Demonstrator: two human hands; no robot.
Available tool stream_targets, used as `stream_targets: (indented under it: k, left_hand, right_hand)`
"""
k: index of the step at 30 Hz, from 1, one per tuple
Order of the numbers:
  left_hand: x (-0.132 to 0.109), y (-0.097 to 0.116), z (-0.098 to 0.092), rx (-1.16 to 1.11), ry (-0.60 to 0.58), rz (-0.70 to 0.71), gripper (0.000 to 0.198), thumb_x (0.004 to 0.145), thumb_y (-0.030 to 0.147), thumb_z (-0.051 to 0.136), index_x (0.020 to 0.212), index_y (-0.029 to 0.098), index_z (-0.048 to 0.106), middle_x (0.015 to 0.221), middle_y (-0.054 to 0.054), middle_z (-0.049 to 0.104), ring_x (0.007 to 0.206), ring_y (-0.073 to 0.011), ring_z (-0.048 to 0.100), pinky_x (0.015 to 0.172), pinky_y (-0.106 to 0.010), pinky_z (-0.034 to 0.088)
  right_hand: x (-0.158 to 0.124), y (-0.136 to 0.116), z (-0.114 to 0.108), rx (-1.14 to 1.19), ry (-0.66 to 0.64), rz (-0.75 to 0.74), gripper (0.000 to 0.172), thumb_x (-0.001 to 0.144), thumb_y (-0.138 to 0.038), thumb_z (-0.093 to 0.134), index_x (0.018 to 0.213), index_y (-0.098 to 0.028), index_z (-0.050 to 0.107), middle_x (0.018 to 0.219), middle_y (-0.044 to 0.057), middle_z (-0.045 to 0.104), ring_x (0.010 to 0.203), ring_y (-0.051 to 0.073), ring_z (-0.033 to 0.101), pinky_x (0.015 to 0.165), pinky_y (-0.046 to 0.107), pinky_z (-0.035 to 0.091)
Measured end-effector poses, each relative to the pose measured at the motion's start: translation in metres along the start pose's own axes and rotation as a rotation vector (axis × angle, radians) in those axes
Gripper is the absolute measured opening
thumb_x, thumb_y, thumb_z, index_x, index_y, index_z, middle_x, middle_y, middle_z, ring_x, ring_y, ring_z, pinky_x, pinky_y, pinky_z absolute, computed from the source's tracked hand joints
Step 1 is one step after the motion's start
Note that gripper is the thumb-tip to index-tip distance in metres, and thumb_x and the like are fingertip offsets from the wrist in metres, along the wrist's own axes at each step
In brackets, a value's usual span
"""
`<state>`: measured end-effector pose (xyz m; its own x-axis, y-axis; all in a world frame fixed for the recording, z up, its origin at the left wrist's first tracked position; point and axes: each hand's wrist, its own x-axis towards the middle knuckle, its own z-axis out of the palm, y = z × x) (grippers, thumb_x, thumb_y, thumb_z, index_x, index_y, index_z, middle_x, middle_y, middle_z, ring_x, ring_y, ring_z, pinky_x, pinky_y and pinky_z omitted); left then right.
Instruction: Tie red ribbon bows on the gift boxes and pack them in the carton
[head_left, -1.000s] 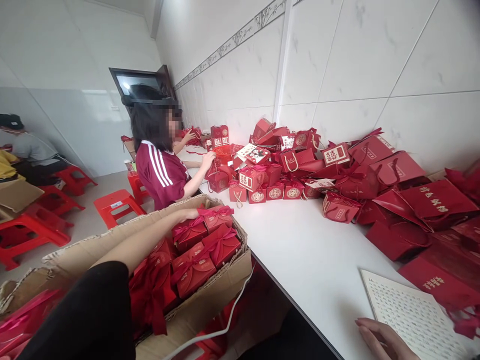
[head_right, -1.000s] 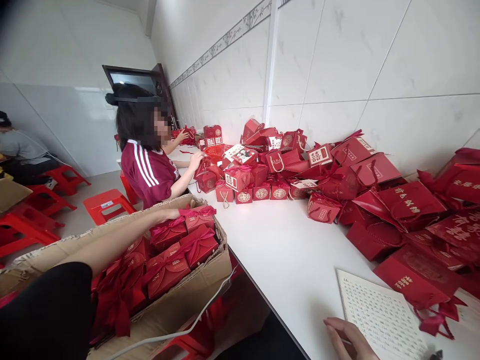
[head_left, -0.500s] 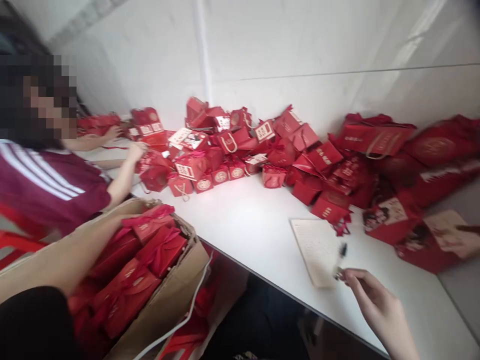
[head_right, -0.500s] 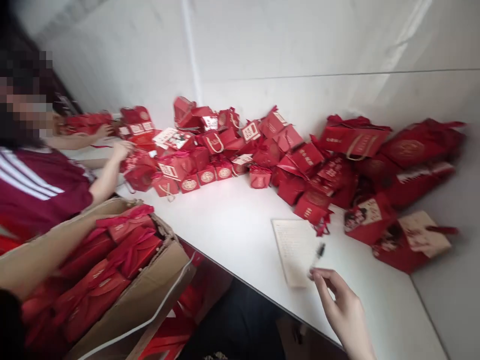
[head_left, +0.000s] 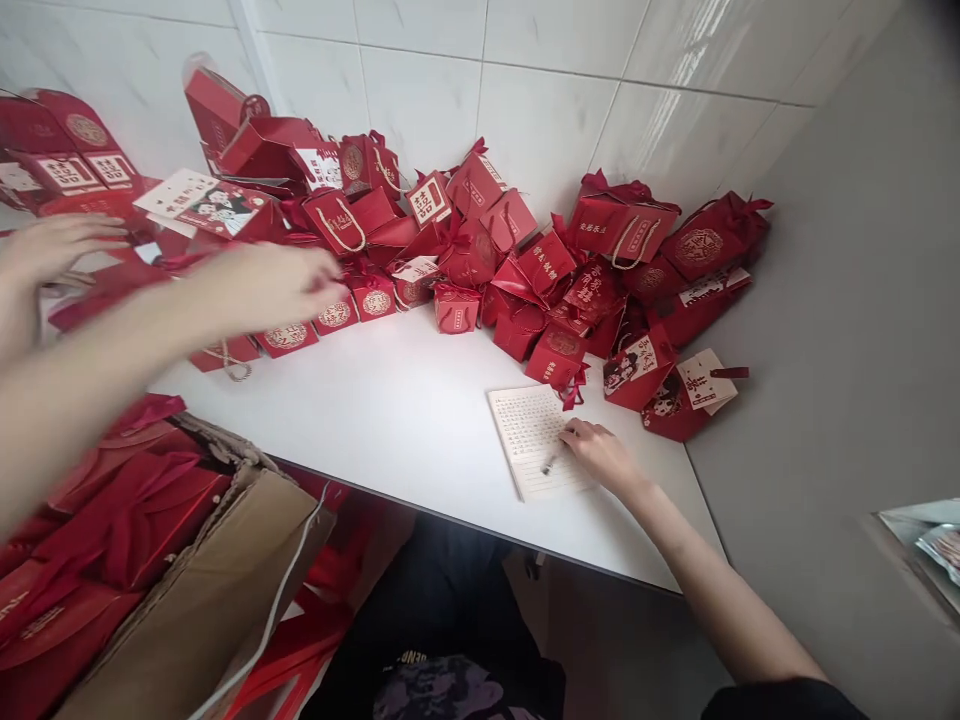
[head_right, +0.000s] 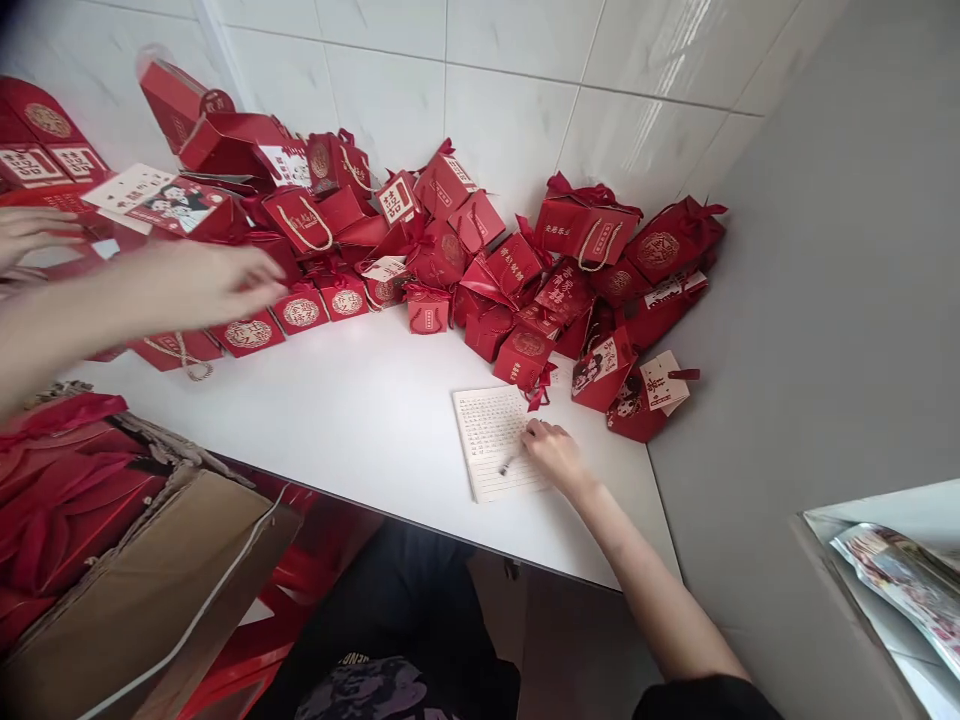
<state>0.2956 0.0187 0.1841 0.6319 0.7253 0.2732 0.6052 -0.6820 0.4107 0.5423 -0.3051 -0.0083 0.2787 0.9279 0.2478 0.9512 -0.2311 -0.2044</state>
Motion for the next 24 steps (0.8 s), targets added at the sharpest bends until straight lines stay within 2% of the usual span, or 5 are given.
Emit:
stream_targets:
  k: [5,10,13,16,24]
  left_hand:
    - [-0.009,0.076,0.132,0.08,-0.43,0.454,0.019,0.078,0.025,0.053,0.088,0.016,0.066,0.088,-0.006,0.069,0.087,-0.0252,0.064,0.08,-0.034,0.045]
    - [-0.024,0.12,0.247,-0.065,-0.414,0.391,0.026,0.085,0.028,0.039,0.08,0.018,0.063,0.079,-0.004,0.069,0.073,-0.0165,0.064,0.063,-0.023,0.043]
    - [-0.029,0.126,0.276,-0.101,-0.355,0.317,0.031,0.088,0.028,0.033,0.085,0.016,0.062,0.079,-0.005,0.068,0.071,-0.0163,0.062,0.061,-0.024,0.041]
    - [-0.031,0.127,0.288,-0.095,-0.333,0.29,0.028,0.086,0.029,0.037,0.08,0.016,0.062,0.074,-0.006,0.067,0.068,-0.019,0.062,0.059,-0.027,0.039]
    - [-0.031,0.129,0.296,-0.03,-0.316,0.276,0.028,0.085,0.028,0.038,0.078,0.016,0.062,0.074,-0.009,0.067,0.068,-0.0227,0.062,0.061,-0.03,0.039]
  right_hand:
    - [-0.002,0.004,0.012,0.184,0.174,0.059,0.012,0.082,-0.019,0.048,0.069,-0.02,0.047,0.079,0.008,0.057,0.065,0.018,0.055,0.059,0.028,0.046]
    - [-0.005,0.004,0.029,0.392,0.465,0.257,0.028,0.095,-0.036,0.024,0.079,-0.021,0.041,0.07,0.003,0.054,0.065,0.017,0.058,0.063,0.03,0.049]
    - [0.002,0.0,0.03,0.764,0.504,0.355,0.044,0.096,-0.043,0.012,0.089,-0.018,0.047,0.073,0.004,0.057,0.064,0.017,0.061,0.06,0.031,0.05]
    - [0.009,-0.006,0.029,1.118,0.434,0.481,0.04,0.089,-0.053,0.036,0.083,-0.018,0.054,0.065,0.002,0.056,0.059,0.017,0.057,0.056,0.03,0.048]
    - [0.007,-0.017,0.042,0.932,0.406,0.558,0.024,0.078,-0.035,0.059,0.068,-0.02,0.044,0.059,-0.005,0.047,0.052,0.011,0.042,0.051,0.023,0.034]
